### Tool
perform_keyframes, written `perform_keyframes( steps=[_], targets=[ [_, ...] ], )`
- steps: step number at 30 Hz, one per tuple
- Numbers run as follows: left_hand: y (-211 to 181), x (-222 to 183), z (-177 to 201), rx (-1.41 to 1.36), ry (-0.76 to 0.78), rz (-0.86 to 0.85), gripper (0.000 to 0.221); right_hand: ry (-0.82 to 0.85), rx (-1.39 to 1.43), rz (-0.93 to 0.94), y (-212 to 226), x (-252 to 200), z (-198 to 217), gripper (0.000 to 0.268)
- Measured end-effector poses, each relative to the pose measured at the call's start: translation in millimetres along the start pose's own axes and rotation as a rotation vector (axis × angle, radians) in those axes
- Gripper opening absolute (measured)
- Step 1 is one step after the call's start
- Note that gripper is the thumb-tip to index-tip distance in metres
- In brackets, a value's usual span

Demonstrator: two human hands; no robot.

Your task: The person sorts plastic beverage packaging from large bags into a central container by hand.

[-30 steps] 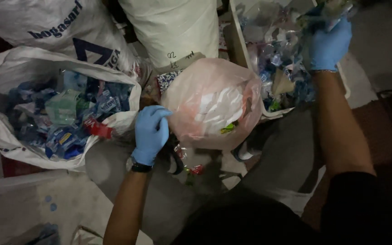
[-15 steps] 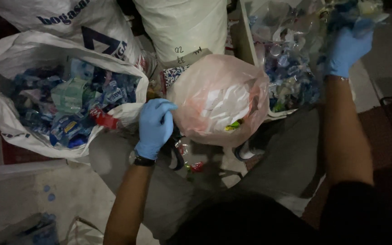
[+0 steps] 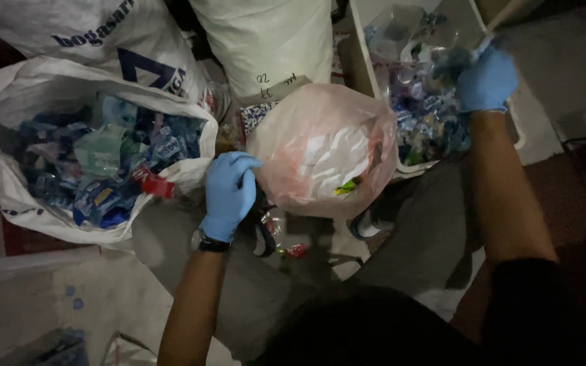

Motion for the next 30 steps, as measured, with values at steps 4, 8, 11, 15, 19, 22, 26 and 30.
perform_keyframes(
  steps=[4,8,11,15,19,22,26,30],
  targets=[
    [2,-2,-1,0.012,0.020,0.028,0.031,-0.043,-0.148,0.023,-9,3,-13,0.028],
    [3,-5,-1,0.020,0.026,0.024,0.028,-0.129,-0.119,0.094,-22,-4,-15,0.031],
    [0,1,1,-0.021,0.009,0.016,0.025,-0.061,-0.018,0.007,-23,2,-10,0.014],
    [2,-1,-4,-0.036,0.021,0.018,0.028,0.043,-0.051,-0.033,-30,0,-18,0.025],
    [-2,1,-2,-0.018,0.058,0.064,0.025,-0.003,0.137,-0.021,-46,0,-14,0.013],
    [-5,5,1,-0.008,0.027,0.061,0.029,-0.161,0.281,-0.025,-36,-5,11,0.020],
    [3,3,-3,0.028,0.015,0.046,0.031,-0.071,0.292,-0.160,-46,-1,-5,0.019],
    [3,2,-4,0.028,0.040,0.061,0.029,-0.005,0.508,-0.202,-47,0,-19,0.004]
  ],
)
Point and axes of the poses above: each hand's wrist, its own x-axis towards the middle knuckle, its own z-axis out of the back of the hand, y = z × x, the point moved 4 cm from there along x, towards the middle knuckle, and after that the axes turned 3 degrees about z, right-handed, at the moved point
